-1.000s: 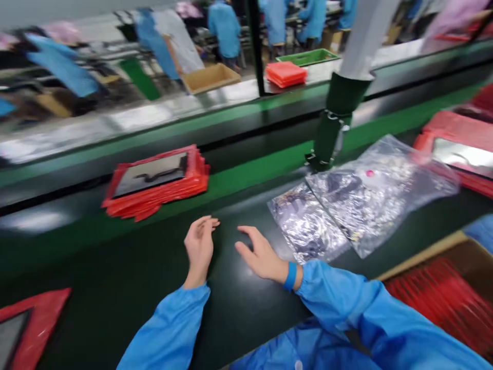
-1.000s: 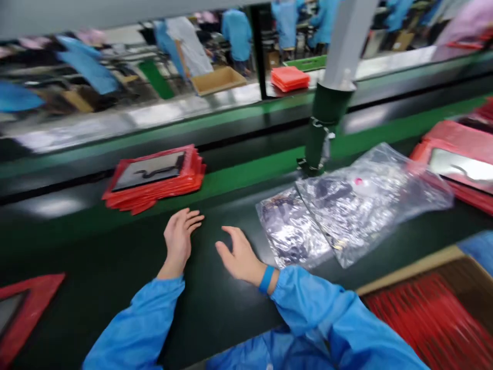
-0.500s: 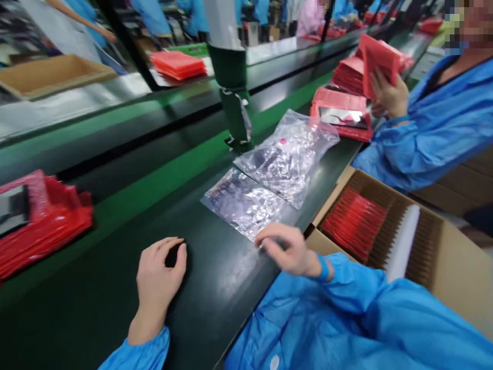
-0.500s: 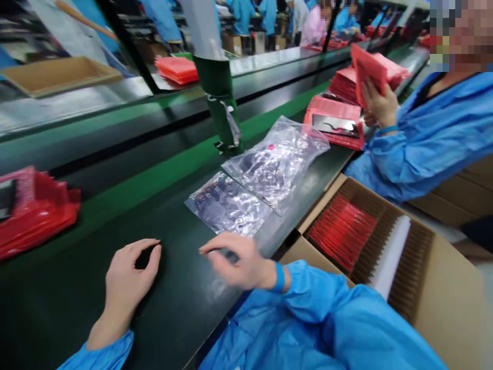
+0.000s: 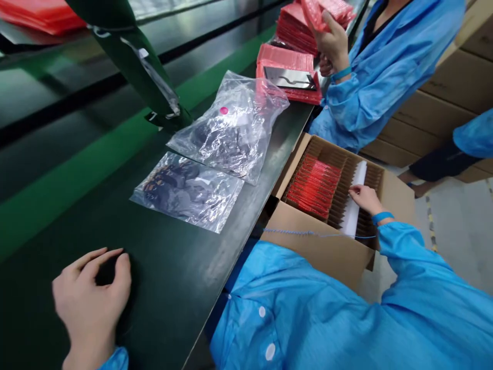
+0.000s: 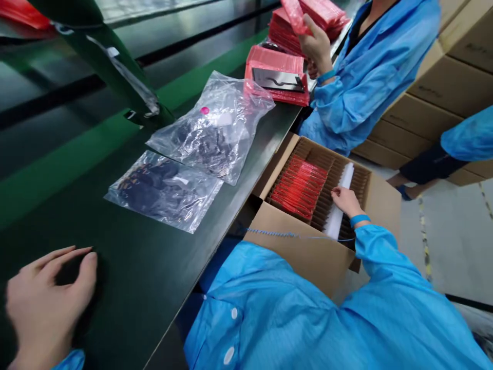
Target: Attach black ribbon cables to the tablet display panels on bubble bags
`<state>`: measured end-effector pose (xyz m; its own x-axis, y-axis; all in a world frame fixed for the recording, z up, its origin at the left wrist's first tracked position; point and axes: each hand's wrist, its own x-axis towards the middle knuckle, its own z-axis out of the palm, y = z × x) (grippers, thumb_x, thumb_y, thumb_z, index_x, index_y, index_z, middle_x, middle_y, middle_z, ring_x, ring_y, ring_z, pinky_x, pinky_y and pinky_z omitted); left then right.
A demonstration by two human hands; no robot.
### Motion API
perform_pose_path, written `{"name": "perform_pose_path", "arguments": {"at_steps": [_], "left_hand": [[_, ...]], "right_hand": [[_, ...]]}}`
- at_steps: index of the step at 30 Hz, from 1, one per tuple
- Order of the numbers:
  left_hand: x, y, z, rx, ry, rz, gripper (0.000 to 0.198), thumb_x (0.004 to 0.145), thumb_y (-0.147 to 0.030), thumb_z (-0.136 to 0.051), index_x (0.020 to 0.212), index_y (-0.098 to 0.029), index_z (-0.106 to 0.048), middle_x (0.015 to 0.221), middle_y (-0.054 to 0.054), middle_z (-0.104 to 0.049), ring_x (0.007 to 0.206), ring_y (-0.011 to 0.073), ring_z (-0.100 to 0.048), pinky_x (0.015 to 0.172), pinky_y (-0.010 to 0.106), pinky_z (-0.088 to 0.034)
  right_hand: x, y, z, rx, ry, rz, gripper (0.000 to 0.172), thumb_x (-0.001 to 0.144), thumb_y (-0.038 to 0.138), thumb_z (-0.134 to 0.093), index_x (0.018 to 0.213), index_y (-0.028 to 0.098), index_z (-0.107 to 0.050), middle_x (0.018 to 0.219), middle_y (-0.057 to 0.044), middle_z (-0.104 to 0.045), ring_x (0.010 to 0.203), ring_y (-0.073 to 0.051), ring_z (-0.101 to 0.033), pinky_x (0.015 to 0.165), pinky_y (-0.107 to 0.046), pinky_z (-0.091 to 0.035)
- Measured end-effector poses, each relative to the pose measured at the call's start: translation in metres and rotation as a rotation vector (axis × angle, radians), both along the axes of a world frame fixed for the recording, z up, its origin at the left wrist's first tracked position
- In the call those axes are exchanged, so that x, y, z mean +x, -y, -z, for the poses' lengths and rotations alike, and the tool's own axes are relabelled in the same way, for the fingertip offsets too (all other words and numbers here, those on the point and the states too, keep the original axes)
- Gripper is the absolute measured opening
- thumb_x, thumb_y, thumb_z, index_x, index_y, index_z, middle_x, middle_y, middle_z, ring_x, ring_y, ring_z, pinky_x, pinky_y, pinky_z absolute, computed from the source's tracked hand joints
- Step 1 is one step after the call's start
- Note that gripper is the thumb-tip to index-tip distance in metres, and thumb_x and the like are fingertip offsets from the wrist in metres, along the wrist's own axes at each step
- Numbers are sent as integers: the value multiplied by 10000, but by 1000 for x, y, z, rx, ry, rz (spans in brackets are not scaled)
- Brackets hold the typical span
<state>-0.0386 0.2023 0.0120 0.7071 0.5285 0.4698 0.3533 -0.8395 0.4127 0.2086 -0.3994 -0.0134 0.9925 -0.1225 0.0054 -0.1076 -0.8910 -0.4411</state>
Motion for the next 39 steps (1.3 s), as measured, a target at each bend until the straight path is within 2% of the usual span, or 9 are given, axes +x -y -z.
{"name": "perform_pose_path", "arguments": {"at_steps": [3,5,11,16,21,25,32,36,39], "left_hand": [[2,5,-9,35,-10,2,346,937,-564,-509,857,-271,-675,1031,77,-739,1117,374,-708,1046,592,-546],[2,8,-14,42,-13,9,365,941,-572,-489,843,-269,-668,1010,91,-741,1099,393,-711,1021,614,-554],[1,13,-19,34,-29,-28,370,930,-575,-477,822,-272,-660,1025,78,-761,1072,388,-717,976,620,-580],[0,16,-22,10,-87,-68,426,901,-582,-454,836,-236,-693,1100,121,-779,1095,399,-721,957,611,-600],[1,20,-26,-10,-89,-89,521,882,-601,-420,832,-179,-722,1093,185,-779,1091,436,-722,937,635,-600],[0,19,-24,-12,-82,-70,518,892,-590,-430,837,-171,-730,1087,186,-780,1086,441,-724,929,649,-601],[-2,22,-24,-24,-71,-73,510,895,-584,-433,842,-175,-733,1088,182,-776,1079,418,-718,944,624,-596],[-1,23,-26,-17,-69,-56,481,905,-552,-437,838,-177,-731,1073,180,-776,1045,409,-721,915,609,-597],[-1,21,-21,-6,-61,-55,489,913,-545,-442,842,-165,-741,1073,182,-775,1050,414,-718,915,602,-595]], "right_hand": [[15,19,7,-66,3,5,189,925,211,-641,980,105,-787,922,-175,-776,930,-317,-724,955,-442,-527],[34,19,13,-90,5,-37,228,953,226,-641,1076,95,-781,998,-173,-781,957,-285,-719,961,-399,-517],[112,-19,24,-186,-37,-230,321,1008,234,-649,1277,72,-715,1250,-186,-733,1147,-235,-668,1044,-351,-470],[151,-49,29,-340,-207,-374,215,1013,276,-718,1180,140,-725,1251,-105,-710,1168,-252,-666,1065,-474,-516],[157,-64,38,-496,-385,-404,272,1030,347,-713,1224,158,-694,1259,-103,-683,1122,-255,-681,985,-465,-583],[154,-70,44,-592,-418,-389,283,1043,365,-693,1237,159,-687,1266,-109,-675,1112,-251,-680,972,-458,-589],[140,-71,40,-686,-323,-434,275,1052,392,-676,1174,146,-704,1214,-110,-696,1092,-242,-686,988,-452,-573],[129,-65,38,-686,-209,-471,254,1053,393,-670,1094,145,-707,1128,-87,-710,1038,-228,-688,983,-450,-561],[127,-56,35,-667,-95,-461,230,1041,378,-680,1046,148,-699,1077,-64,-707,1014,-225,-680,996,-458,-536]]}}
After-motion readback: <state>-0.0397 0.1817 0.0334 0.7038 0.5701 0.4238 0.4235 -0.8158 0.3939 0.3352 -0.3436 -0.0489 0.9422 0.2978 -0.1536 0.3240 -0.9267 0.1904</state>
